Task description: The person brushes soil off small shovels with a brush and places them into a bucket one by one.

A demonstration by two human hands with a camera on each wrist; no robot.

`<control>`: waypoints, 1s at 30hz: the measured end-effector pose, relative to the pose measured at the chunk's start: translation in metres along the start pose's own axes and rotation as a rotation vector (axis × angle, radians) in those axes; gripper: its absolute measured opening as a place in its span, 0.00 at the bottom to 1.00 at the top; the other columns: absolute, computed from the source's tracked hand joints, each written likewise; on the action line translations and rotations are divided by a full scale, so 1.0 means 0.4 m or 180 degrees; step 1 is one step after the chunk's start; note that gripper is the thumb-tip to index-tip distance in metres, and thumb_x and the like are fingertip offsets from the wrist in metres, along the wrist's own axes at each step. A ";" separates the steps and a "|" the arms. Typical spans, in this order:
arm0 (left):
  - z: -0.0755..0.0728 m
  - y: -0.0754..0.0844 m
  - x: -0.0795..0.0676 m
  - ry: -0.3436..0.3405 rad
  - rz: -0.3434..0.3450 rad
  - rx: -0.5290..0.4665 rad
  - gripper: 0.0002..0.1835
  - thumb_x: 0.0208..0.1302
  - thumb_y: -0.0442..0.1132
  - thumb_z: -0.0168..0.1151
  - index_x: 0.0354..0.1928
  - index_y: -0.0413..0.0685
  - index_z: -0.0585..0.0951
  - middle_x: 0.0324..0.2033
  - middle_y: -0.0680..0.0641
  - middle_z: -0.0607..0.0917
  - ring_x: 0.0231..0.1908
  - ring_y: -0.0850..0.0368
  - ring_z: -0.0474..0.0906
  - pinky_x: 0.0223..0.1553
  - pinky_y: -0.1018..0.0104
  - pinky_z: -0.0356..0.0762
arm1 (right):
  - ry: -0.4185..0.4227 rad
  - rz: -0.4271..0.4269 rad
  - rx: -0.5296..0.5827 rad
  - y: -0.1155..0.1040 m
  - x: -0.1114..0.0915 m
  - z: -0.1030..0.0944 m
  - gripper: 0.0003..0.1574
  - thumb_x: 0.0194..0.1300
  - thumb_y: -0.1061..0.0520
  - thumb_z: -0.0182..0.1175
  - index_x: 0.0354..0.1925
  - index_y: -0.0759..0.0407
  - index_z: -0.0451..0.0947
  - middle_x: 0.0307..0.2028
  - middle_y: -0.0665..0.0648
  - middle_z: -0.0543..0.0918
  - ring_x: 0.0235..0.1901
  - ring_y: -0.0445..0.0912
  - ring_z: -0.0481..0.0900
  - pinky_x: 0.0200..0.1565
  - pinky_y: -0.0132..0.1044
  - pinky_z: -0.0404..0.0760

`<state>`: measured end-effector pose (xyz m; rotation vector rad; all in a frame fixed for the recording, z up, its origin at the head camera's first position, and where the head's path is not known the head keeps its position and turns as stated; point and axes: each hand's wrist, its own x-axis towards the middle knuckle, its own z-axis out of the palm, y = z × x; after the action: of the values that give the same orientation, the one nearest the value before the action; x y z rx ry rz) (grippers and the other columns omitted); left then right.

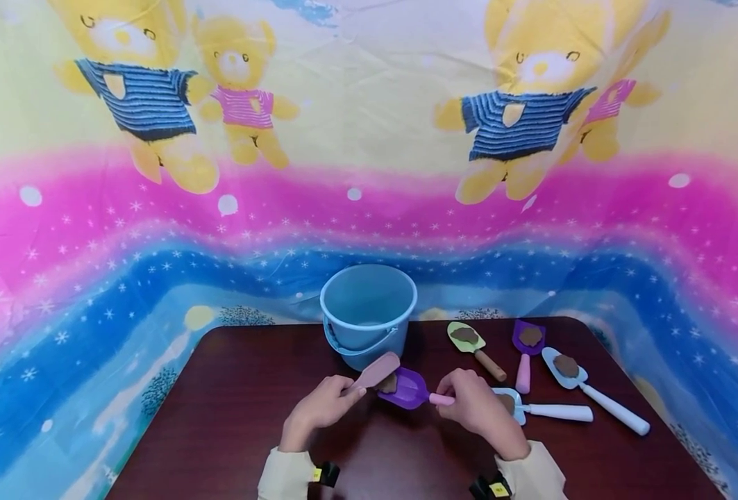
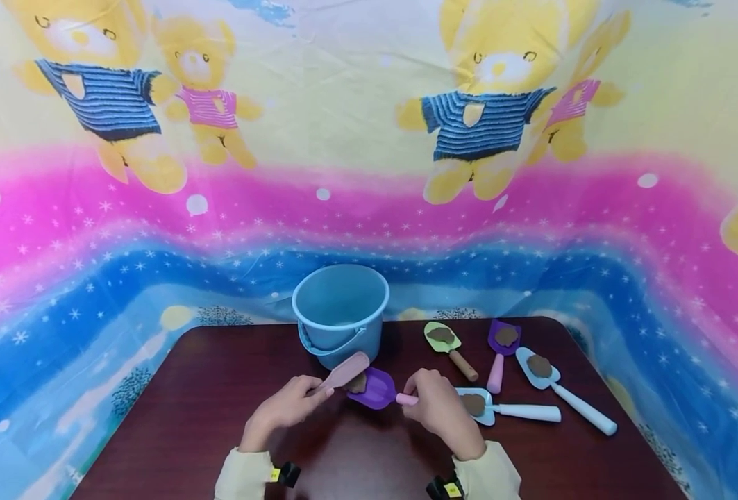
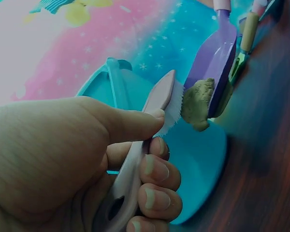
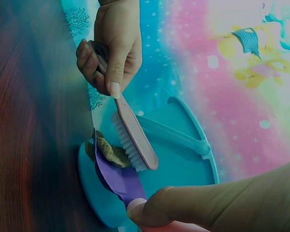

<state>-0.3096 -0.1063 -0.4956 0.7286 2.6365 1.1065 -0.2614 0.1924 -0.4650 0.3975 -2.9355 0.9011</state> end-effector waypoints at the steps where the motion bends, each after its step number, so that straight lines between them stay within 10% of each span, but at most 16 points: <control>1: -0.004 -0.001 -0.001 -0.0003 0.0002 -0.0019 0.21 0.76 0.48 0.57 0.25 0.42 0.77 0.17 0.56 0.65 0.19 0.63 0.63 0.22 0.69 0.63 | 0.0002 -0.0003 -0.0002 0.000 0.000 -0.001 0.08 0.51 0.63 0.76 0.26 0.55 0.85 0.21 0.45 0.82 0.22 0.40 0.74 0.28 0.34 0.73; 30: -0.009 0.034 0.001 -0.0194 0.0047 -0.0342 0.17 0.76 0.50 0.57 0.31 0.48 0.81 0.17 0.55 0.67 0.19 0.62 0.64 0.23 0.68 0.64 | 0.0077 0.0069 0.0068 -0.015 -0.004 -0.011 0.08 0.52 0.63 0.75 0.26 0.55 0.84 0.20 0.46 0.82 0.20 0.41 0.73 0.28 0.36 0.73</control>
<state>-0.3062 -0.1003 -0.4835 0.7490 2.5037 1.1999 -0.2586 0.1903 -0.4583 0.3540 -2.9163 0.9337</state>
